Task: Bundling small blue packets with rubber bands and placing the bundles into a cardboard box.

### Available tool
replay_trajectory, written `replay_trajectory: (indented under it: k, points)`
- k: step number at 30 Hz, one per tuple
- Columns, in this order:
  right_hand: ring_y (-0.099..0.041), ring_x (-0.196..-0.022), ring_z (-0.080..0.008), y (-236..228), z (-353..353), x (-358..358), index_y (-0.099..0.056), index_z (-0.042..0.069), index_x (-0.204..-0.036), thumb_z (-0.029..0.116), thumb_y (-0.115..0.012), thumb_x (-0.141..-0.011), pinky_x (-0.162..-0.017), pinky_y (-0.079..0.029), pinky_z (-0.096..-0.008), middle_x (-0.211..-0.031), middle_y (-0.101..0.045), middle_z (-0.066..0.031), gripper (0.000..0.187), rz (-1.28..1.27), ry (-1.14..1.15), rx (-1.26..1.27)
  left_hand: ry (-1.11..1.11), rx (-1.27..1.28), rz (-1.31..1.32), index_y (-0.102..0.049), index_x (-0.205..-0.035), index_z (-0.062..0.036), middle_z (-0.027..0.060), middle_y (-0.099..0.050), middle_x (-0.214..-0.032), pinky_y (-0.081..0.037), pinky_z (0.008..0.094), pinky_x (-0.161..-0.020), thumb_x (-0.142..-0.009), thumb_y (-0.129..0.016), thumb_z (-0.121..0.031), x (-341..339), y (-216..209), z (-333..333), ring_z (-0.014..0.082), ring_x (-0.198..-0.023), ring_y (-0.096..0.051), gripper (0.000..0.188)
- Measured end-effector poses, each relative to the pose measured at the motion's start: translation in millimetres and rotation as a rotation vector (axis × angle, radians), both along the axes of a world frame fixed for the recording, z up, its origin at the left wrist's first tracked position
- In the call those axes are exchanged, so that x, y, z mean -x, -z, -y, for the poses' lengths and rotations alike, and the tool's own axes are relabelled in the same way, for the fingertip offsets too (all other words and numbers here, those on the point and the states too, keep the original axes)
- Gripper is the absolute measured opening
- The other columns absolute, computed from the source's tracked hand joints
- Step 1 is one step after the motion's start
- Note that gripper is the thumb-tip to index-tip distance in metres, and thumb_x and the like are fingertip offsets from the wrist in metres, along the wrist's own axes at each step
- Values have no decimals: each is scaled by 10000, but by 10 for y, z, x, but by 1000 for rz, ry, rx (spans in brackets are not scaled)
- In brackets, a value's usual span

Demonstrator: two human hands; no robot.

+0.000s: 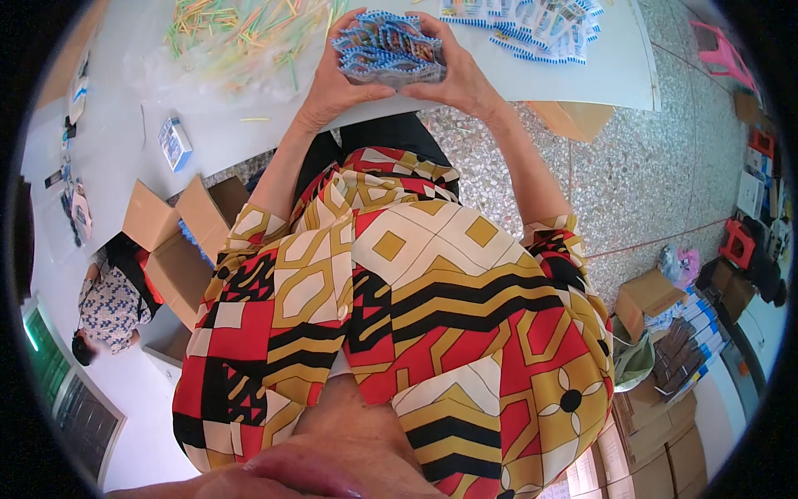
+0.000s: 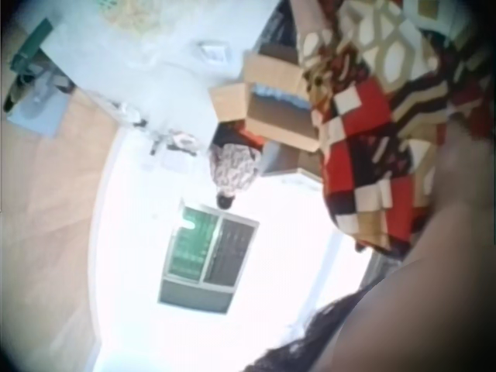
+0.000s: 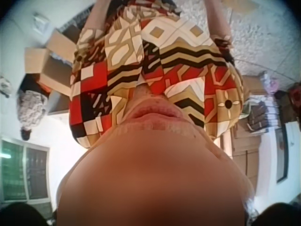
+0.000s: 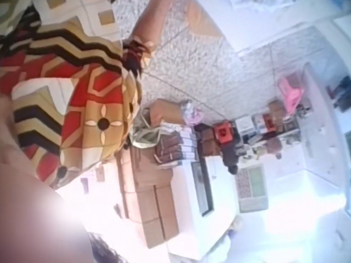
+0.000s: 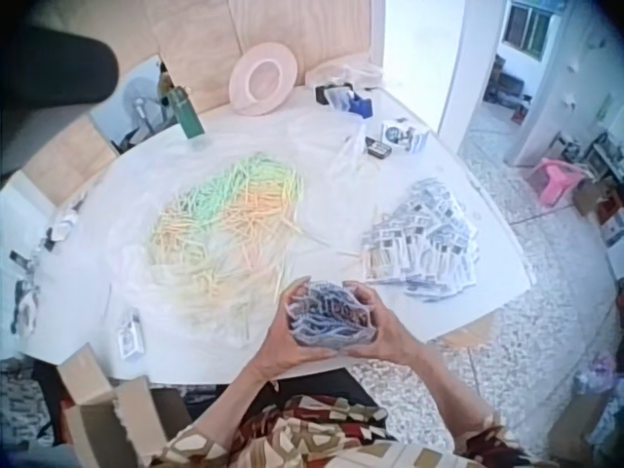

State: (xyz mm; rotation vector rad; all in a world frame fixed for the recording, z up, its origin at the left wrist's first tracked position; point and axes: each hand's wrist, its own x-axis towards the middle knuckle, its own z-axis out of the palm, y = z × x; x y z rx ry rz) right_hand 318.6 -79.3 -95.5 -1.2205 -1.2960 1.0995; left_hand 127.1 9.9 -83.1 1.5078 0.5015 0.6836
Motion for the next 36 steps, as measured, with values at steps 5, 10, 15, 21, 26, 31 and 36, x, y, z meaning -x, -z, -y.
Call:
replay_trajectory:
  k: [5,10,15,21,26,31,36]
  points:
    - [-434,-1224,-186,-30,-67,94,-316,120,-1381,59,-791,-638,-1045,-365,-337,-1324,-432,-62,884,38,-36,-6,-23,30,64,-241,-1373,-97,84,-458,-1237,-436,312,-966,-566,-884,-128,-64,34,30,179,-1137,-486,1033]
    - [-523,-1122,-168,12,-73,116,-342,124,-1367,71,-789,-662,-980,-427,-313,-1250,-504,-49,836,-14,46,-32,-69,15,109,-234,-1372,-87,79,-459,-1236,-425,309,-975,-568,-883,-124,-103,70,45,170,-1131,-487,1034]
    - [-554,-1060,-150,79,-54,-69,-358,115,-1362,74,-799,-668,-932,-455,-289,-1167,-572,-51,823,29,34,67,66,-116,-75,-260,-1373,-71,89,-455,-1257,-420,304,-977,-553,-895,-184,11,-60,-48,164,-1145,-475,1043]
    - [-536,-1077,-146,88,-65,-155,-363,123,-1369,114,-823,-654,-948,-444,-292,-1197,-560,-42,850,-2,-30,109,113,-185,-311,-323,-1335,-38,106,-549,-1176,-478,324,-911,-611,-843,-55,79,-183,-146,176,-1075,-553,891]
    - [-517,-1116,-175,62,-71,-119,-366,121,-1370,135,-843,-622,-980,-427,-317,-1223,-543,-51,887,1,-78,-7,115,32,-258,-431,-1264,-40,76,-614,-1074,-500,302,-866,-669,-812,-77,93,-58,-150,139,-1004,-589,707]
    - [-524,-1115,-181,18,-48,-47,-407,92,-1340,178,-853,-609,-986,-425,-313,-1237,-539,-71,860,92,-35,-22,52,120,-98,-457,-1239,-49,43,-629,-1040,-498,291,-864,-708,-786,-81,49,68,-48,124,-990,-591,626]
    - [-552,-1079,-182,50,-56,-30,-436,75,-1303,212,-850,-619,-949,-458,-320,-1180,-579,-84,811,134,-14,65,51,211,-52,-313,-1345,-70,68,-559,-1169,-484,312,-895,-712,-780,-74,44,72,14,155,-1066,-555,786]
